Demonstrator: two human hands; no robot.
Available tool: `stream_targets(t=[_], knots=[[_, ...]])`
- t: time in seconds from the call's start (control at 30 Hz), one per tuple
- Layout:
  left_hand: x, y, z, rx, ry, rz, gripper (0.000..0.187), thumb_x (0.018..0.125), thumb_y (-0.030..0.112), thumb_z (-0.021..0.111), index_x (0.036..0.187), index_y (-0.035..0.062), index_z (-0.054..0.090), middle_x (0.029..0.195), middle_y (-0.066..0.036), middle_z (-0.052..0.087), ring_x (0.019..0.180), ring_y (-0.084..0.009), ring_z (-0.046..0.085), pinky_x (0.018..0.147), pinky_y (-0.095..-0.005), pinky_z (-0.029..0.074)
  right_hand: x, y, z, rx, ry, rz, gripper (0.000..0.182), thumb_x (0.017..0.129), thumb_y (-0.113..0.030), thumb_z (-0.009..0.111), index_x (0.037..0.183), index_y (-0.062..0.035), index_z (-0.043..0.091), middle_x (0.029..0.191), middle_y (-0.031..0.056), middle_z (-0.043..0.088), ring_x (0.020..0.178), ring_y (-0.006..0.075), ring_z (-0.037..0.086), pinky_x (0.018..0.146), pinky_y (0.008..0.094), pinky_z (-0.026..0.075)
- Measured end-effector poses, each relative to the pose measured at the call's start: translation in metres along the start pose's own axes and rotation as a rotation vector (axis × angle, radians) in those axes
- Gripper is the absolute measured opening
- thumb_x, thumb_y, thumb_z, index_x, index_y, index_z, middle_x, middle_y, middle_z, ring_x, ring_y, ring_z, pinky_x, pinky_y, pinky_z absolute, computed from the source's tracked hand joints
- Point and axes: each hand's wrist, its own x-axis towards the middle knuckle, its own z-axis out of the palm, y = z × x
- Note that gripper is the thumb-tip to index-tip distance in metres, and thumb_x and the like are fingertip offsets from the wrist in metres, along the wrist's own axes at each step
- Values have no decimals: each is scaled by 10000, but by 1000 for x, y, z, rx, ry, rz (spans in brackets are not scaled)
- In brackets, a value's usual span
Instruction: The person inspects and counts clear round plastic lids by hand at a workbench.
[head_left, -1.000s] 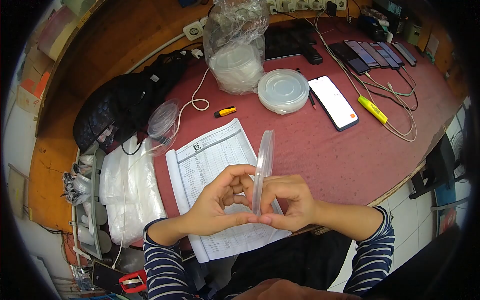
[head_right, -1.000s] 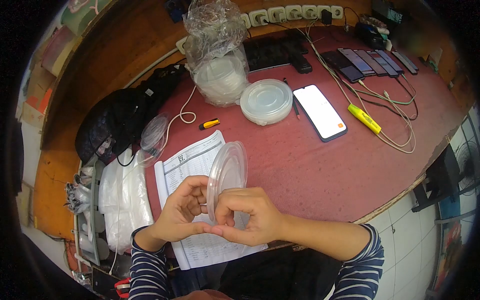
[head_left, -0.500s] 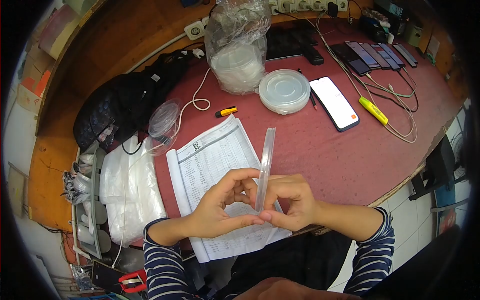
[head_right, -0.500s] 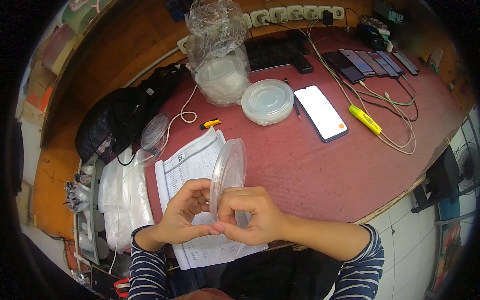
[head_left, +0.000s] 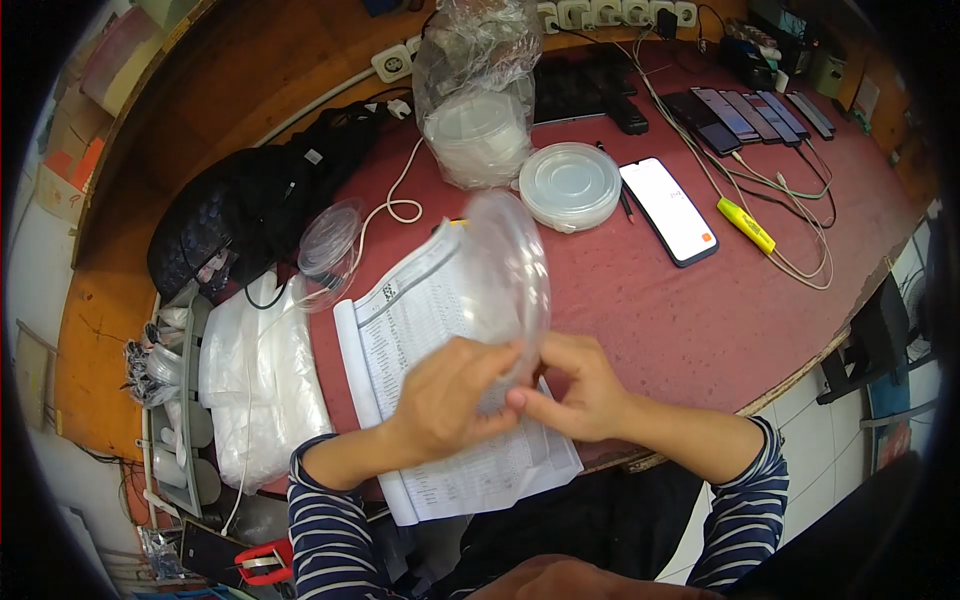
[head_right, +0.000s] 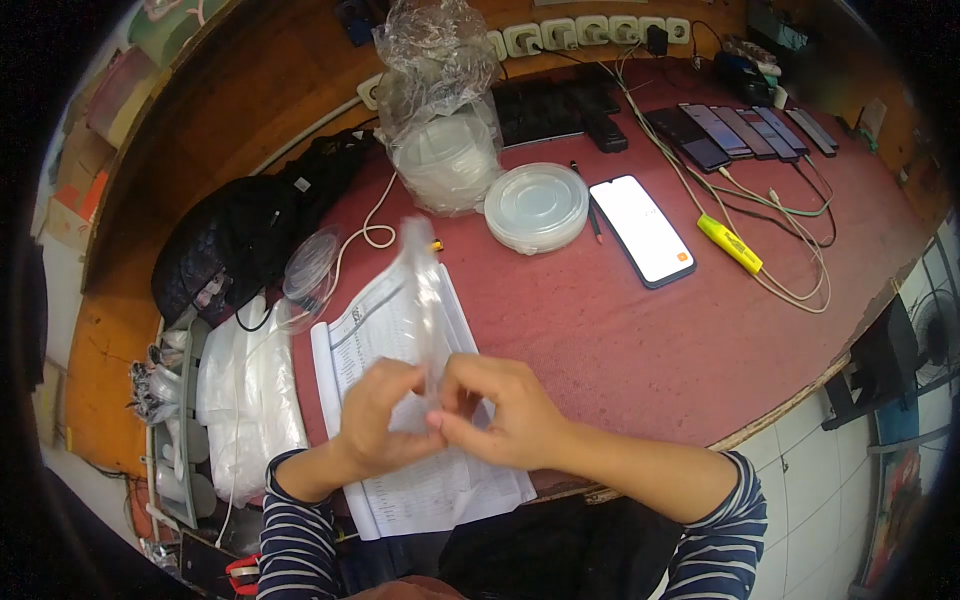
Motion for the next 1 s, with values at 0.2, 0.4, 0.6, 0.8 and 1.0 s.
stream_targets(t=[0.2, 0.4, 0.6, 0.8, 1.0], knots=[[12, -97, -29, 801, 289, -203, 463, 626, 23, 644, 1077, 18, 539, 829, -126, 549, 708, -259, 526, 638, -332, 436, 23, 30, -34, -431, 95, 125, 149, 726, -80, 621, 840, -54, 530, 851, 82, 539, 805, 209, 552, 652, 312, 447], [-61, -217, -59, 918, 2, -602, 413, 694, 101, 594, 1100, 55, 534, 1058, -137, 493, 960, -315, 497, 790, -419, 398, 35, 84, -77, -1116, 337, 14, 304, 700, -102, 636, 982, -89, 523, 1057, 96, 476, 1050, 267, 428, 835, 461, 369], [-24, -175, -45, 894, 195, -520, 329, 758, 72, 557, 1086, 70, 544, 1066, -103, 517, 988, -271, 508, 827, -357, 401, 36, 81, -66, -1346, 149, 23, 387, 653, -143, 700, 1002, -142, 533, 955, 46, 478, 944, 208, 463, 817, 404, 325], [-1, -102, 17, -144, 340, -476, 300, 797, 164, 564, 1064, 30, 529, 1011, -118, 490, 986, -223, 476, 892, -338, 350, 35, 66, -60, -1290, 94, 2, 331, 661, -204, 700, 932, -129, 525, 886, 51, 496, 888, 221, 488, 793, 403, 323], [-2, -67, 28, 10, -541, -202, 493, 726, 206, 645, 1176, 70, 496, 1211, -114, 461, 1115, -289, 388, 966, -392, 293, 35, 54, -42, -1343, 19, -5, 362, 688, -324, 665, 933, -96, 527, 848, 70, 508, 810, 234, 506, 730, 358, 339]])
